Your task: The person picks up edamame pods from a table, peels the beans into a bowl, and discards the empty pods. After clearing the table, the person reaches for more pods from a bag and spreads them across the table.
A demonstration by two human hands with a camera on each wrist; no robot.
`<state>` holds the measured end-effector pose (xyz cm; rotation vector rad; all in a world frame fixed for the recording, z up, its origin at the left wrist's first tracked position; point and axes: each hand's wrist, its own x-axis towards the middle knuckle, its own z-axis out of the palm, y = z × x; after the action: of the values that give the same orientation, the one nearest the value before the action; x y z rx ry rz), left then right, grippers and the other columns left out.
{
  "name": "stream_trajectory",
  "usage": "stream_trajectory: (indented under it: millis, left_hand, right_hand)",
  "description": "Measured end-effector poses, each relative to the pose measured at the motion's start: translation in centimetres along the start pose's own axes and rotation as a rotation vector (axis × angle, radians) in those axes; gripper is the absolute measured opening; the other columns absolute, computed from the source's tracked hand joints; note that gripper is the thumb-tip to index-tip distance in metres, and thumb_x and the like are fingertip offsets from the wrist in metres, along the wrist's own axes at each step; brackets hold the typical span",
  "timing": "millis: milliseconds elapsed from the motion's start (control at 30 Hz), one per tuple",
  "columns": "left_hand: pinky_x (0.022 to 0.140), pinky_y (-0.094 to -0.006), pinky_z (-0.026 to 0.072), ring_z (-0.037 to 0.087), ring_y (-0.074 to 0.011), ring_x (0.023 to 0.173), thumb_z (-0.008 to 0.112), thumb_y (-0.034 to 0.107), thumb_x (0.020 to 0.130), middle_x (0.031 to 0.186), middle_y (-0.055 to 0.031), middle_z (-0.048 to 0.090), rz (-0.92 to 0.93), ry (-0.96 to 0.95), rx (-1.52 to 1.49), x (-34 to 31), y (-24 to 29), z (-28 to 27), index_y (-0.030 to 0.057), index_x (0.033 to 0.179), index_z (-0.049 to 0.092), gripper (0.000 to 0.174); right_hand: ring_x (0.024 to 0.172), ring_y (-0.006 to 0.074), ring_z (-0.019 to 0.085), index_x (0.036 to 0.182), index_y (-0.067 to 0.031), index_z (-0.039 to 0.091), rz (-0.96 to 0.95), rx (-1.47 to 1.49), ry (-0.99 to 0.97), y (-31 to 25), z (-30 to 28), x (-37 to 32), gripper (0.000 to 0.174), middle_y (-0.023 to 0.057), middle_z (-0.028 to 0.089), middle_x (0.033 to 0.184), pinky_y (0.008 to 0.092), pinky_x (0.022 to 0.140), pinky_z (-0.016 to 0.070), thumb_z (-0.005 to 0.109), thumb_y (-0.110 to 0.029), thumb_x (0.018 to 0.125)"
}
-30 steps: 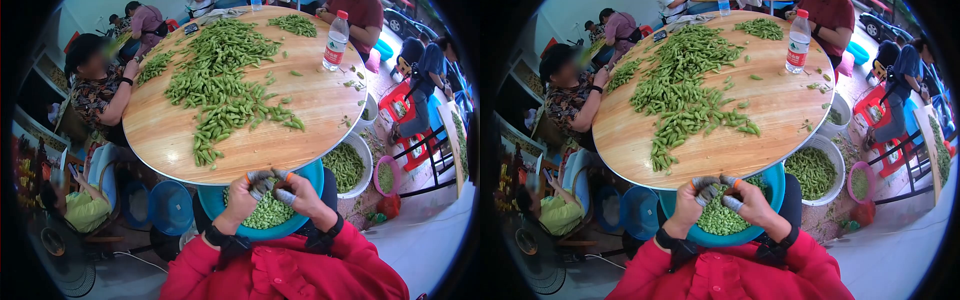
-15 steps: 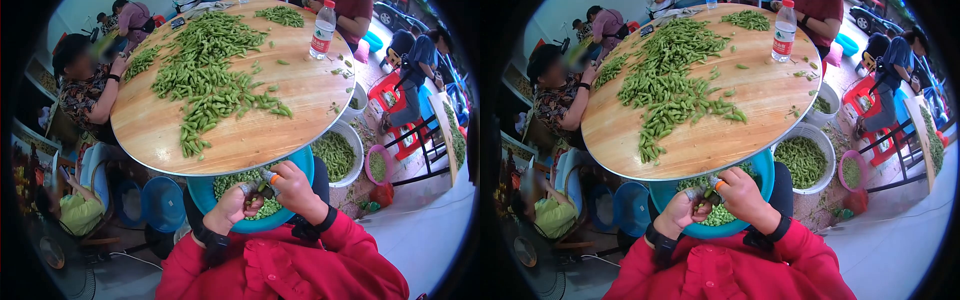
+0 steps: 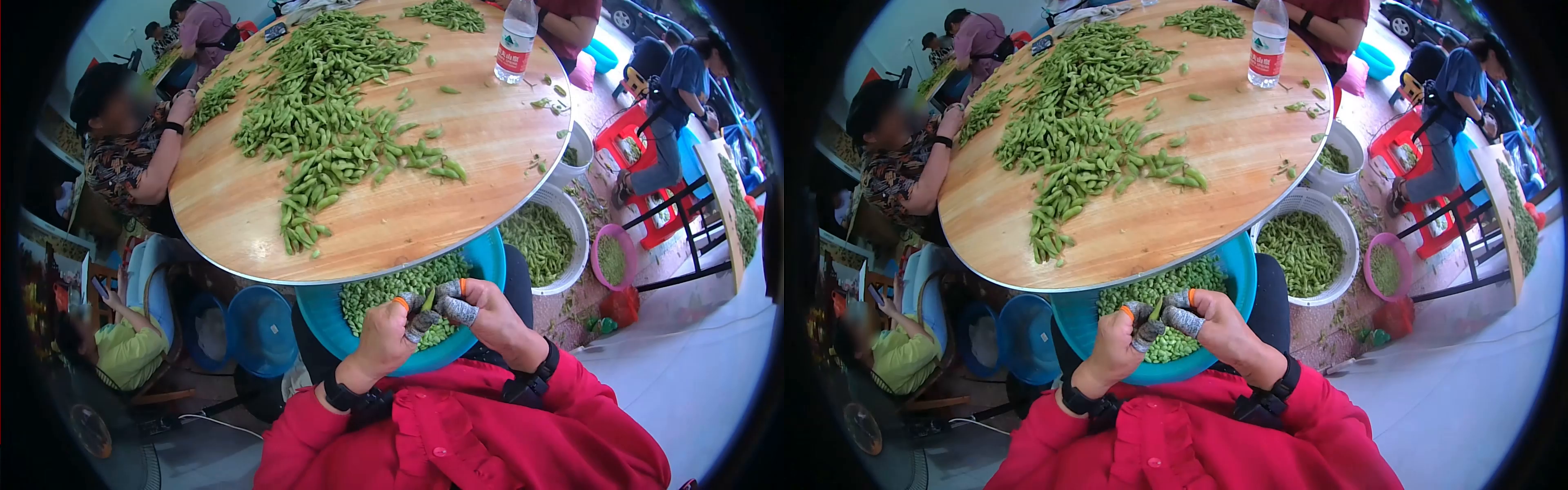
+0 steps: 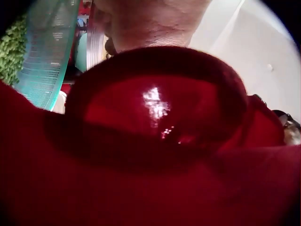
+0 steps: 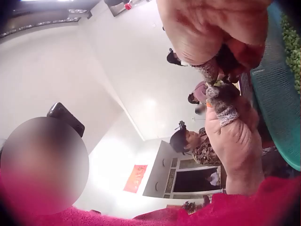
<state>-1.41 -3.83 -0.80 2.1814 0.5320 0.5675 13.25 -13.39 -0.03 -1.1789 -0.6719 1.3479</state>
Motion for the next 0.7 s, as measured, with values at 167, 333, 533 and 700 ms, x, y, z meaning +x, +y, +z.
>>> stream_trajectory:
  millis: [167,333,533,700]
  left_hand:
    - [0.052,-0.0368,0.044,0.055,-0.0333,0.057,0.065,0.02,0.072,0.065,-0.0156,0.056,0.08,-0.023,0.158,0.0,0.0,0.0,-0.0021,0.084,0.053,0.028]
    - [0.051,-0.0398,0.0424,0.053,-0.0347,0.058,0.062,0.011,0.072,0.065,-0.0168,0.053,0.064,-0.066,0.151,-0.2,0.9,-0.5,-0.0025,0.085,0.051,0.022]
    - [0.05,-0.0401,0.0418,0.053,-0.0341,0.059,0.059,0.005,0.068,0.065,-0.0164,0.052,0.098,-0.03,0.281,-0.1,0.7,-0.5,-0.0017,0.082,0.05,0.019]
    - [0.048,-0.0381,0.0432,0.051,-0.0286,0.059,0.053,0.0,0.06,0.062,-0.0119,0.047,0.136,-0.044,0.406,0.0,1.4,-0.6,0.0011,0.075,0.047,0.016]
  right_hand:
    - [0.069,0.0025,0.043,0.086,-0.0009,0.057,-0.004,-0.072,0.009,-0.1,0.1,0.0,0.013,-0.0054,0.053,0.076,0.0197,0.06,0.0378,0.053,-0.014,0.085]
    - [0.07,0.0021,0.042,0.086,-0.0006,0.058,0.002,-0.052,0.016,0.4,0.1,0.1,0.013,-0.0051,0.053,0.075,0.0198,0.06,0.0373,0.053,-0.013,0.085]
    - [0.066,0.0024,0.041,0.084,0.0007,0.058,-0.03,-0.158,0.047,0.0,0.1,-0.1,0.014,-0.0042,0.053,0.071,0.0208,0.055,0.0365,0.053,-0.013,0.085]
    - [0.064,0.0025,0.04,0.081,0.0003,0.058,-0.012,-0.203,0.071,0.3,0.1,0.1,0.016,-0.0048,0.051,0.068,0.0212,0.053,0.0351,0.054,-0.015,0.084]
